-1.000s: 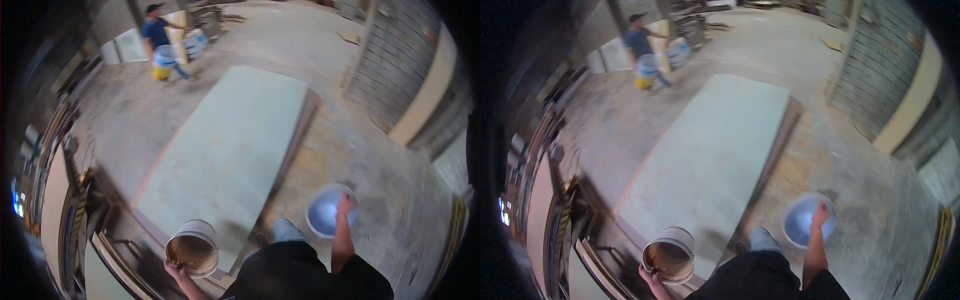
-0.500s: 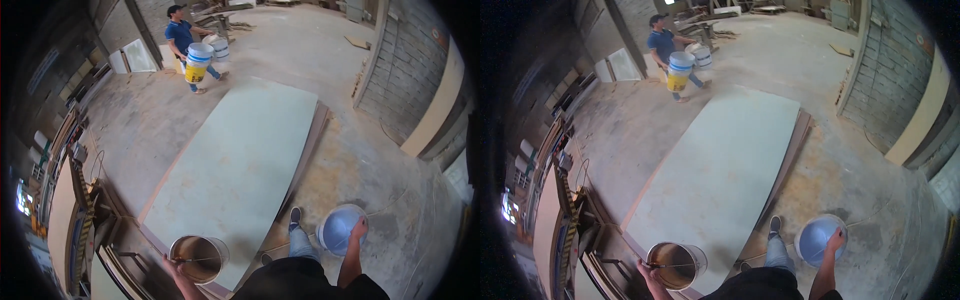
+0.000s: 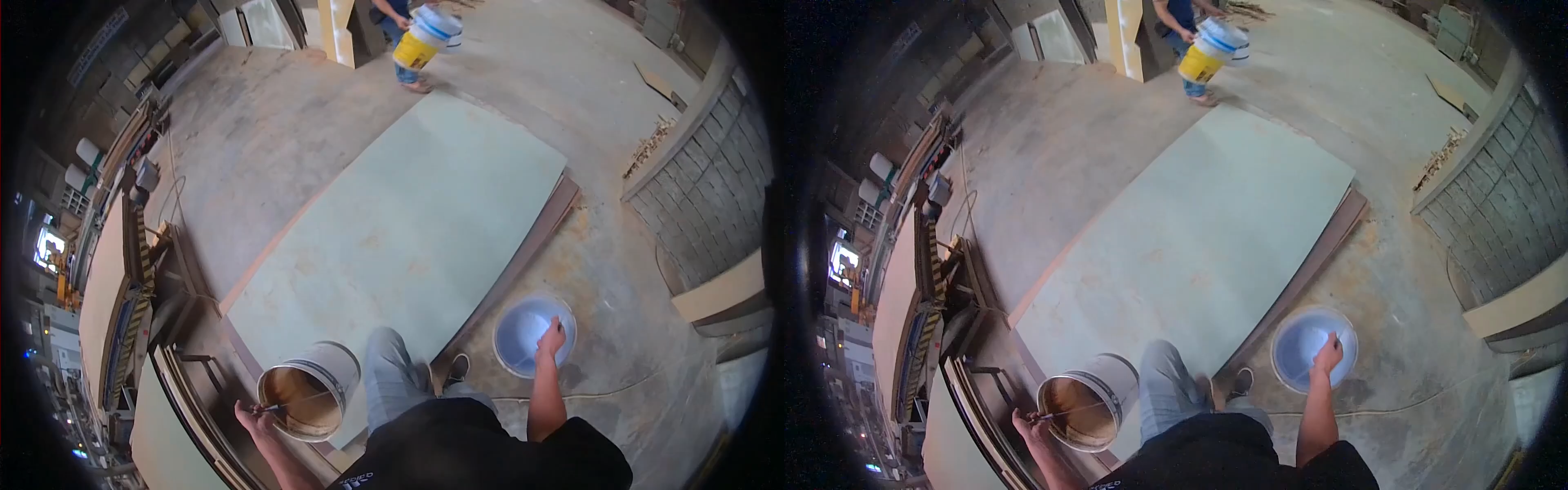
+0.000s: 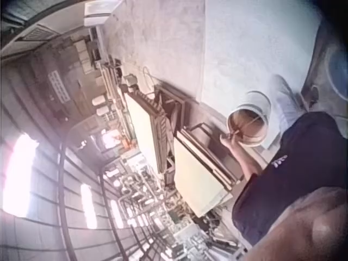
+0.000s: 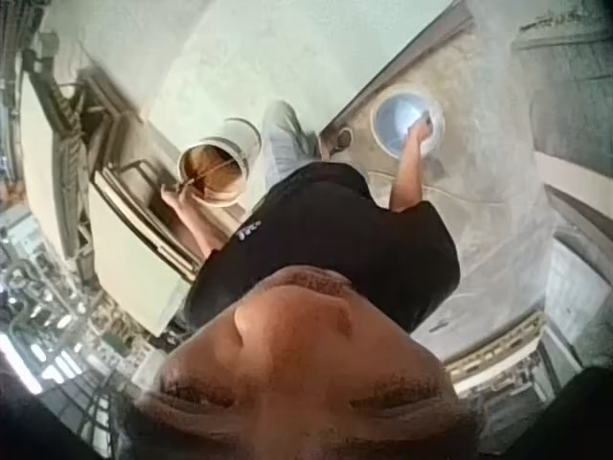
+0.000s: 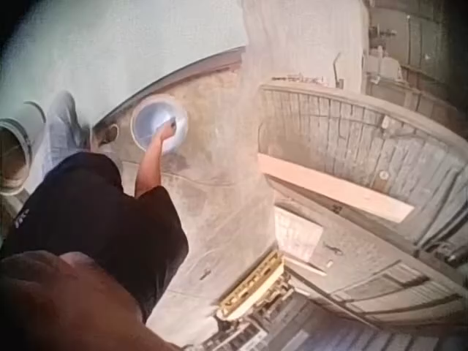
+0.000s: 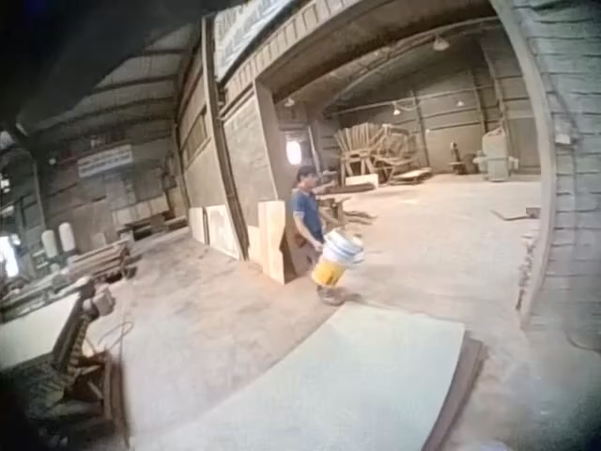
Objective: The recorder is collecting buckets of liquid and pouring them into a large machine intake on a production floor.
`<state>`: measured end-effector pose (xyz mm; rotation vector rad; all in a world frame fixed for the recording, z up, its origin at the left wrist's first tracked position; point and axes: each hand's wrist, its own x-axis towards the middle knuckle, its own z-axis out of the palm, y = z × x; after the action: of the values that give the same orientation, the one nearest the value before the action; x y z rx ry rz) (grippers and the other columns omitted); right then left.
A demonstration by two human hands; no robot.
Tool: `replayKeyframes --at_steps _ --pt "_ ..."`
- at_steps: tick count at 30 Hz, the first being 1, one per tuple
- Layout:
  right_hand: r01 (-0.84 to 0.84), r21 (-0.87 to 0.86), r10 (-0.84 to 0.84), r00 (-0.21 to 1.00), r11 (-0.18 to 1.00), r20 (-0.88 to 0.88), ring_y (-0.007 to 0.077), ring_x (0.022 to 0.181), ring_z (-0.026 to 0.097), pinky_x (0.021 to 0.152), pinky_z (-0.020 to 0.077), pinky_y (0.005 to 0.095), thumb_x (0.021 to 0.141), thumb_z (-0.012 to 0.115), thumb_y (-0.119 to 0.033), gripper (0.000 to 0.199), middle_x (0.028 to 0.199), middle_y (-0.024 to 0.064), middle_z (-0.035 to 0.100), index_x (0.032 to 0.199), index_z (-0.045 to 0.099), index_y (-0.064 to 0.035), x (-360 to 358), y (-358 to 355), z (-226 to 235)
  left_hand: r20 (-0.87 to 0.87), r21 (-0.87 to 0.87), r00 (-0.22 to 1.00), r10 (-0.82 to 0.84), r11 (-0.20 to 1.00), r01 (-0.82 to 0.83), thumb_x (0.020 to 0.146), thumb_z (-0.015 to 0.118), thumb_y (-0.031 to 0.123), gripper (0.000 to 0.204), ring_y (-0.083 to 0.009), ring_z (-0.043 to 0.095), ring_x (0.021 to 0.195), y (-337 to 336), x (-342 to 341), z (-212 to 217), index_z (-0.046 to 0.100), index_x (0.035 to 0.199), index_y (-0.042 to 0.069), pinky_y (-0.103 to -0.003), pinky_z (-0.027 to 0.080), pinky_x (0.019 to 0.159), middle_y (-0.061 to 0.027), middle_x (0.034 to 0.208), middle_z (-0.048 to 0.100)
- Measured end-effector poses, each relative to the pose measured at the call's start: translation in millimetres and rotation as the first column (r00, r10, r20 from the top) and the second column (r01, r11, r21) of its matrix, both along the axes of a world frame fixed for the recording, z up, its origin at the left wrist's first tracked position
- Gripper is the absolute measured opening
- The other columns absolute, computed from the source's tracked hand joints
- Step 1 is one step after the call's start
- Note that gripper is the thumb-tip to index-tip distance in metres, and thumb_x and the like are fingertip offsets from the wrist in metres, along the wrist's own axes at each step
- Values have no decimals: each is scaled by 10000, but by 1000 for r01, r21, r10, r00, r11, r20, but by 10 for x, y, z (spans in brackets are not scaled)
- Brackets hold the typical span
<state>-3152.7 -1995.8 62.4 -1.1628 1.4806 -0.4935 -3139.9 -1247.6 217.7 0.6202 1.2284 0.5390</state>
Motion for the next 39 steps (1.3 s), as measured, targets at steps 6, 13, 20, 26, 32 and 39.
replayKeyframes --at_steps 6,13,20,26,32,39 --pt "-125 -111 123 992 986 -22 129 474 424 352 309 297 892 551 -412 384 617 19 457 815 574 -37 1537 -246 272 18 -34 998 66 997 -65 841 574 401 329 -157 395 492 -229 686 -309 398 870 124 -301 358 491 -3 646 395" --pt "-49 -177 26 991 983 -128 135 407 398 334 272 266 875 545 -383 366 709 41 530 992 613 -43 3111 -518 454 -17 147 976 -215 965 215 886 444 444 623 -286 567 907 -427 2179 -851 361 1307 -8 -470 503 824 -142 971 542" --pt "42 -76 -51 991 996 -120 138 402 404 329 282 278 863 553 -380 362 673 45 508 963 593 -34 4778 -363 1423 -130 -239 978 -163 962 129 892 458 432 528 -255 584 870 -17 4147 -602 488 1181 -8 -365 510 695 -149 1049 585" --pt "102 6 -101 993 995 -68 151 398 412 329 291 290 846 601 -404 386 657 58 507 933 594 -28 6184 -438 1528 -77 -299 994 -79 953 53 866 507 445 436 -167 476 596 -408 5834 283 491 1032 41 -291 440 546 -41 805 534" --pt "1 125 -1 1000 992 -5 140 397 397 324 279 270 866 572 -366 327 585 40 450 856 538 -41 7798 -519 1331 169 -285 977 -129 943 173 874 497 397 348 -175 526 654 -189 7174 70 570 988 76 -329 469 577 -30 858 582" --pt "-58 138 77 987 989 -143 135 419 381 346 287 273 890 524 -396 309 589 31 410 894 530 -87 9835 -397 1093 190 -105 929 -317 934 341 910 483 401 354 -168 618 634 -584 8894 829 598 933 67 -273 508 590 -47 772 668"
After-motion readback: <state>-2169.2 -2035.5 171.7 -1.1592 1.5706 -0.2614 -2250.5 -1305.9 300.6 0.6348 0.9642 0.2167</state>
